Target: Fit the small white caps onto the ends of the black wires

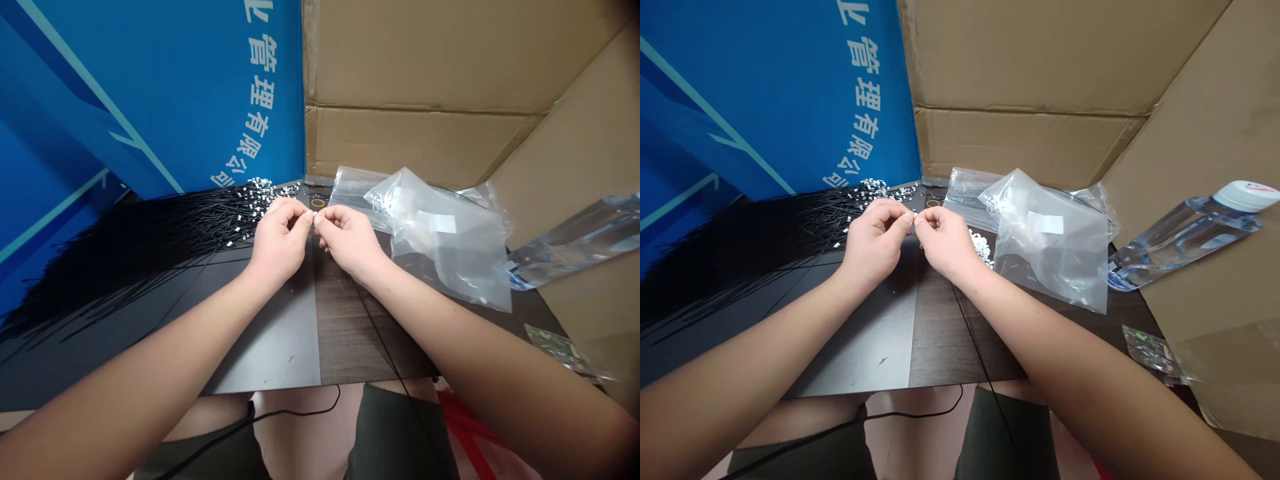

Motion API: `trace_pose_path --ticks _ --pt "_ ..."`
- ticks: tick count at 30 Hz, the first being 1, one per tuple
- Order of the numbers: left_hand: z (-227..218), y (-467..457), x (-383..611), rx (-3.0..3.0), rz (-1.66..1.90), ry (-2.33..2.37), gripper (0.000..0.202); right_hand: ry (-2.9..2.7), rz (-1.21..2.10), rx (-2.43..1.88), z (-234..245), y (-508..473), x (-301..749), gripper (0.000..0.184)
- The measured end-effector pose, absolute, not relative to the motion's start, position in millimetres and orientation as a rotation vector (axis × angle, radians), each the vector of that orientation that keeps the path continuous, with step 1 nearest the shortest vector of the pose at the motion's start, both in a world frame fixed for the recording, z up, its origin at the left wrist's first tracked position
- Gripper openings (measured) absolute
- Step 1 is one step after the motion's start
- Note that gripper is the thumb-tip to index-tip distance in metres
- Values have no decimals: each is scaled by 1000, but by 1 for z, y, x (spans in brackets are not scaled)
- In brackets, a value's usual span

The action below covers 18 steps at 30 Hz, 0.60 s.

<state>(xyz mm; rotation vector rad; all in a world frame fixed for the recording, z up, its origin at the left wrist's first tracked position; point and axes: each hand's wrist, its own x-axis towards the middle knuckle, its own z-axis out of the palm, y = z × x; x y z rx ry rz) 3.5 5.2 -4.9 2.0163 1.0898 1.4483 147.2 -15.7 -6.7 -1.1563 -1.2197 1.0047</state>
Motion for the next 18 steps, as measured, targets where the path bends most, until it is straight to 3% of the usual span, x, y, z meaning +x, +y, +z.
trace_pose_path --ticks 18 --pt "-14 7 9 2232 1505 1119 18 -1156 1023 -1135 -16 -15 144 14"
